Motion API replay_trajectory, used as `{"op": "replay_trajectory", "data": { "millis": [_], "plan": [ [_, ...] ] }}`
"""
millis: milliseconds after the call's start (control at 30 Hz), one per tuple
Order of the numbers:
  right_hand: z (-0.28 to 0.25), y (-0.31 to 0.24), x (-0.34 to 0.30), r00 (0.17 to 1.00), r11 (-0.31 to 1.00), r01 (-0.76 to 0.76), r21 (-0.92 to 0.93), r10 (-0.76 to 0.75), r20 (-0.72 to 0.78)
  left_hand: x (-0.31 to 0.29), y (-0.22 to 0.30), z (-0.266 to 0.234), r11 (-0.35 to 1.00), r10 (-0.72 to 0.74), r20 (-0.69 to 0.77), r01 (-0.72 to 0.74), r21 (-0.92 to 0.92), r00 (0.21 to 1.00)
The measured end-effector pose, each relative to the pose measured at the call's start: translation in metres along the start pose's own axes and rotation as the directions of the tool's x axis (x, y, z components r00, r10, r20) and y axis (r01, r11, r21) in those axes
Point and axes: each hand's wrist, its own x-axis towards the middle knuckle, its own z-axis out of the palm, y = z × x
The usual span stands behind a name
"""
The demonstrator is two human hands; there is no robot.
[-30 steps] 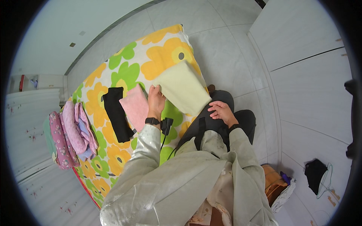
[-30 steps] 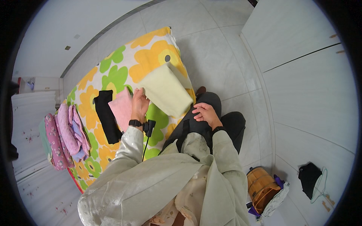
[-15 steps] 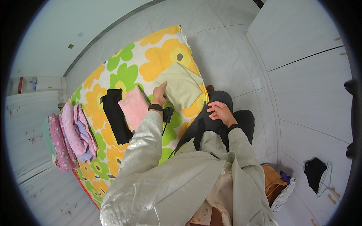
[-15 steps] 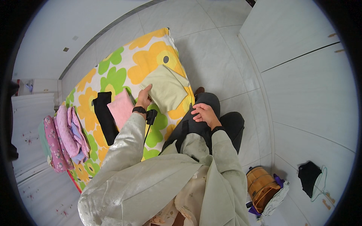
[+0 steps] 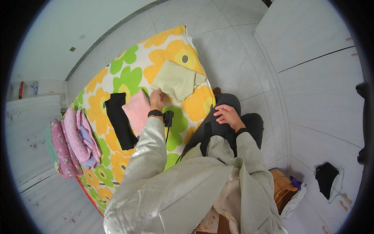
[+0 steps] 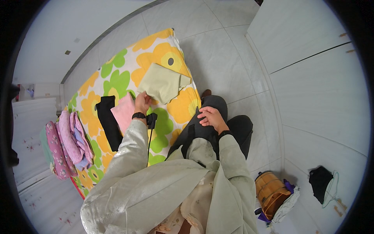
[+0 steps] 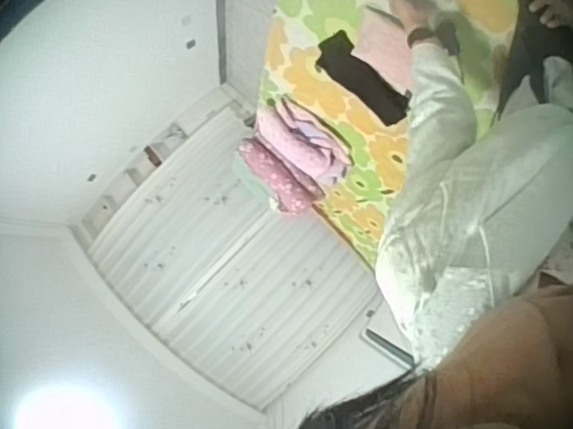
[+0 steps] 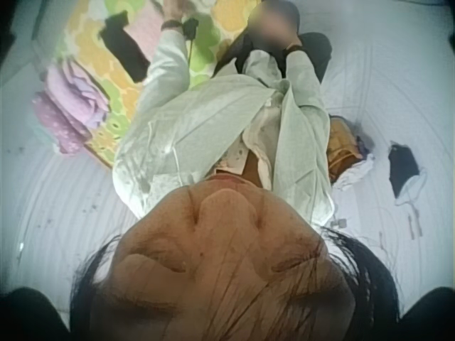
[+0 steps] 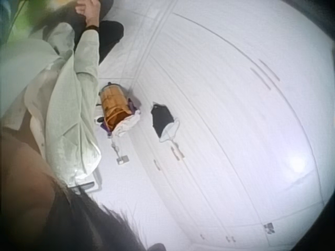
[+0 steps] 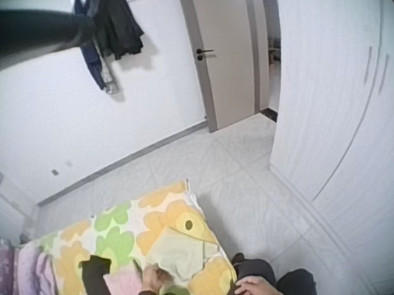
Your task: The person folds a light-colored cloth and then a striped cloth on a floral-patterned mat, smoothing and aligning edges by hand. The folded items are stacked on the mat as the task proceeds.
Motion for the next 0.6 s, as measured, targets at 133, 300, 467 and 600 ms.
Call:
{"op": "replay_trajectory", "data": {
  "millis": [133,300,467,600],
  "plan": [
    [-0.002,0.002,0.000,1.000,1.000,0.006,0.017,-0.006,0.000,0.019,-0.020,-0.016,0.985,0.173,-0.171,-0.172,0.025,0.970],
    [-0.001,-0.002,-0.001,1.000,1.000,-0.010,-0.013,0.010,0.005,0.033,-0.008,-0.010,0.999,-0.029,-0.072,0.028,-0.020,0.997],
    [0.001,-0.002,-0.003,1.000,1.000,-0.006,0.004,0.006,-0.002,0.008,0.003,0.018,0.975,-0.007,0.120,0.033,-0.220,0.993],
    [0.000,-0.002,-0.003,1.000,1.000,0.000,0.015,0.000,-0.007,-0.025,0.008,0.020,0.929,0.363,0.084,-0.367,0.038,0.928]
  ]
}}
